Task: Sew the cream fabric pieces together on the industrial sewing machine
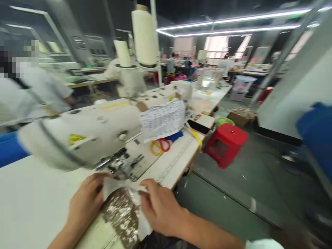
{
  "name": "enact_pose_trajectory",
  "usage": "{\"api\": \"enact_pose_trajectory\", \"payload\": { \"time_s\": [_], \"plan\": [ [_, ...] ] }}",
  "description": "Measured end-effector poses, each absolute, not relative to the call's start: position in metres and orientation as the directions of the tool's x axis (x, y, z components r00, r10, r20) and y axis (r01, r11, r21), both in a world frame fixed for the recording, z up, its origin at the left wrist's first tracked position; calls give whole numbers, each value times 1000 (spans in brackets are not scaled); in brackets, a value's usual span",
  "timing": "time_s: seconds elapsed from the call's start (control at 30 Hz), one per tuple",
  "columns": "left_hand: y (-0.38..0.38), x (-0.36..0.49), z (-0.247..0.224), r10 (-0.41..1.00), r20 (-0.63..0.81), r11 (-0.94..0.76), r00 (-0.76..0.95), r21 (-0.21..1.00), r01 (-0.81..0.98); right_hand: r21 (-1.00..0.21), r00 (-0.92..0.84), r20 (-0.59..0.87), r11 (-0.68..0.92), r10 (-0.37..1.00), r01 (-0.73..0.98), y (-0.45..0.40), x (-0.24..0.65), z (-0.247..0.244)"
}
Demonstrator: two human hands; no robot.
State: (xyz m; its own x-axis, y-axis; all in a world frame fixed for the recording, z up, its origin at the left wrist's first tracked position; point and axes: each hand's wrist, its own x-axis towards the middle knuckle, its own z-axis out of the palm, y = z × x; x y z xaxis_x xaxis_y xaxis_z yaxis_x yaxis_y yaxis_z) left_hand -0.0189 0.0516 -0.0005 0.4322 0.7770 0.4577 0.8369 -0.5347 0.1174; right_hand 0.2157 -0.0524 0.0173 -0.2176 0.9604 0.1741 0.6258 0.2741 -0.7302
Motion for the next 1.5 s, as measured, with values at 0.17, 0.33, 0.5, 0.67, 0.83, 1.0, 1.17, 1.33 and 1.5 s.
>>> {"api": "enact_pose_trajectory", "payload": {
  "time_s": [0.17, 0.33, 0.5, 0.67, 0.83, 1.0, 1.17, 1.33, 1.5],
  "plan": [
    [50, -32, 2, 871, 407, -430, 274, 366, 825, -605, -267, 284, 388, 921, 695, -33, 208, 7],
    [51, -29, 9, 873, 379, -459, 308, 421, 782, -476, -346, 231, 416, 909, 774, -24, 187, 16],
    [49, -34, 9, 882, 364, -444, 299, 430, 786, -404, -387, 203, 437, 899, 804, -19, 177, 16],
    [50, -33, 6, 875, 401, -444, 272, 439, 781, -393, -387, 282, 474, 878, 788, -17, 179, 8],
    [50, -32, 7, 851, 434, -474, 294, 396, 787, -387, -383, 305, 481, 872, 787, -14, 179, 5],
    [49, -32, 8, 811, 482, -521, 331, 337, 784, -397, -388, 319, 494, 865, 774, -13, 181, 6],
    [49, -32, 5, 772, 502, -563, 389, 259, 785, -399, -372, 335, 488, 865, 776, -12, 181, 6],
    [50, -34, 3, 744, 521, -583, 419, 199, 787, -396, -394, 315, 497, 864, 772, -10, 180, 7],
    [50, -34, 0, 760, 503, -563, 413, 189, 805, -383, -396, 326, 503, 858, 775, -11, 180, 5]
  ]
}}
